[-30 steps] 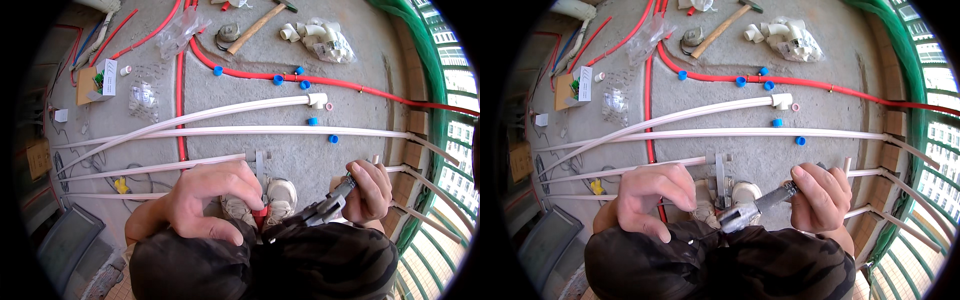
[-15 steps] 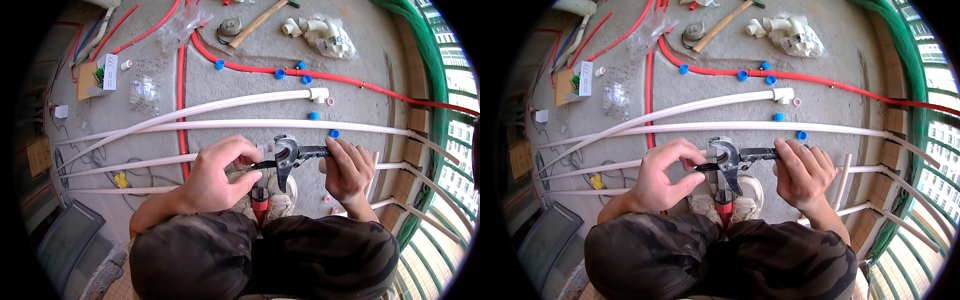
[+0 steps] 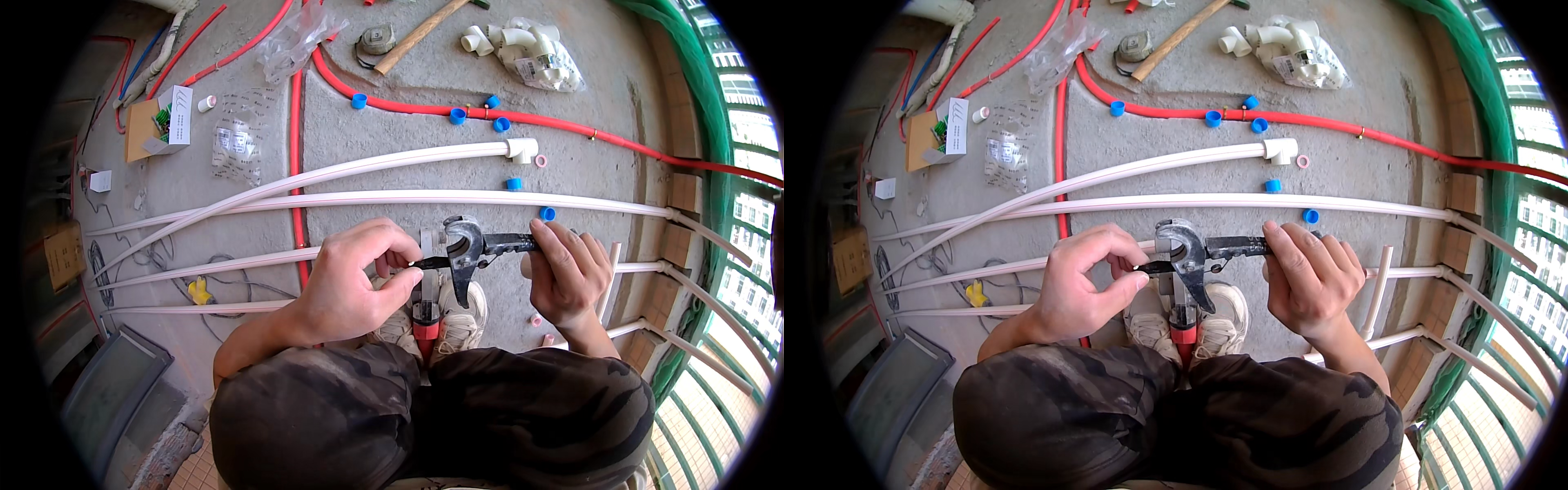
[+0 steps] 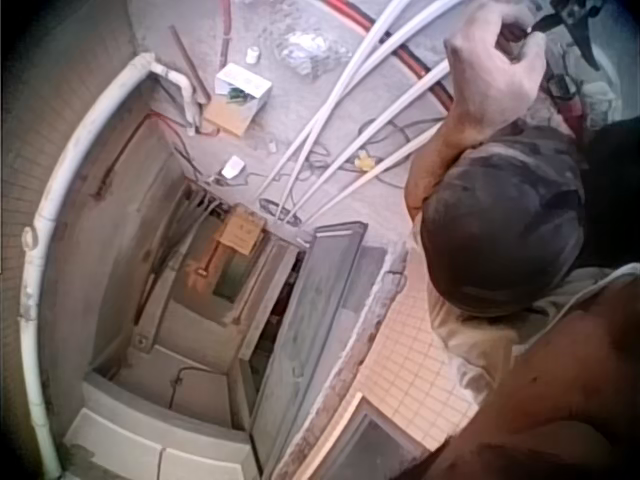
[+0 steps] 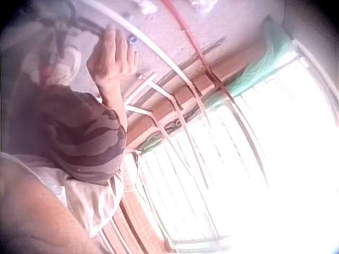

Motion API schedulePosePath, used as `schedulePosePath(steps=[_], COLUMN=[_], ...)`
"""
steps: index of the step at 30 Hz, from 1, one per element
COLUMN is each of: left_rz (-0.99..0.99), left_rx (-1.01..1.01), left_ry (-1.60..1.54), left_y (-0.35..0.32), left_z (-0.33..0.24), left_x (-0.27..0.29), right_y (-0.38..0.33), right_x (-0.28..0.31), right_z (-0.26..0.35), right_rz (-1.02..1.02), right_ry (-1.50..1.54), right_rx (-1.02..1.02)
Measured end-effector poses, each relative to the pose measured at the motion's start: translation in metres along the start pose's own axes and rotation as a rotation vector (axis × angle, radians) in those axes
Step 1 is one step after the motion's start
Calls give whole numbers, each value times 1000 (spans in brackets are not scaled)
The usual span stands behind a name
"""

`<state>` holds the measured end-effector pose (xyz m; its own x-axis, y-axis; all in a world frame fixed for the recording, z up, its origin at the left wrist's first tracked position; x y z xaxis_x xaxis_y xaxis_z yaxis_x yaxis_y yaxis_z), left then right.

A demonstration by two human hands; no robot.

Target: The person sits on the floor and assembles white PVC pipes with elbow fittings. They use a pipe cutter to cut the pipes to length and a pipe wrench to tighten the connections between the pipes and fittings.

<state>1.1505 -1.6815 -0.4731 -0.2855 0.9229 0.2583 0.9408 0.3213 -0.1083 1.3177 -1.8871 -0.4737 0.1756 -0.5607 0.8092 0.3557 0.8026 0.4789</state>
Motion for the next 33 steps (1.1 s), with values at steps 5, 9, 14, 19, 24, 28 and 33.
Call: schedulePosePath(steps=[5, 9, 14, 19, 24, 28, 33], left_rz=[-4, 9, 17, 18, 13, 20, 35], left_rx=[1, 11, 17, 23, 23, 26, 52], left_ry=[-16, -2, 11, 26, 37, 56, 64], left_y=[0, 0, -1, -1, -1, 0, -2], left_z=[0, 1, 2, 4, 6, 5, 8], left_x=[1, 1, 0, -1, -1, -2, -2], right_y=[-1, -2, -3, -4, -3, -4, -4], right_x=[1, 0, -1, -2, 0, -1, -3], right_z=[0, 0, 0, -1, 3, 3, 1], right_rz=[-3, -3, 1, 3, 64, 67, 6], right_ry=[-6, -3, -6, -7, 6, 0, -17], right_rx=[2, 7, 10, 11, -37, -36, 11])
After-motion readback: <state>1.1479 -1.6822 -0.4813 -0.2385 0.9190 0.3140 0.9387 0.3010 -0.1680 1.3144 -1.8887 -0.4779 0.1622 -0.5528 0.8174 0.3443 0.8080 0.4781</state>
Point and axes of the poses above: each hand's wrist, its own y-axis towards the middle knuckle, its own x-axis out of the back of the hand, z = x × y, the point moved 5 cm from there along y, towards the middle knuckle, and after that the axes turned 1 degree about -x, right-handed, at the moved point
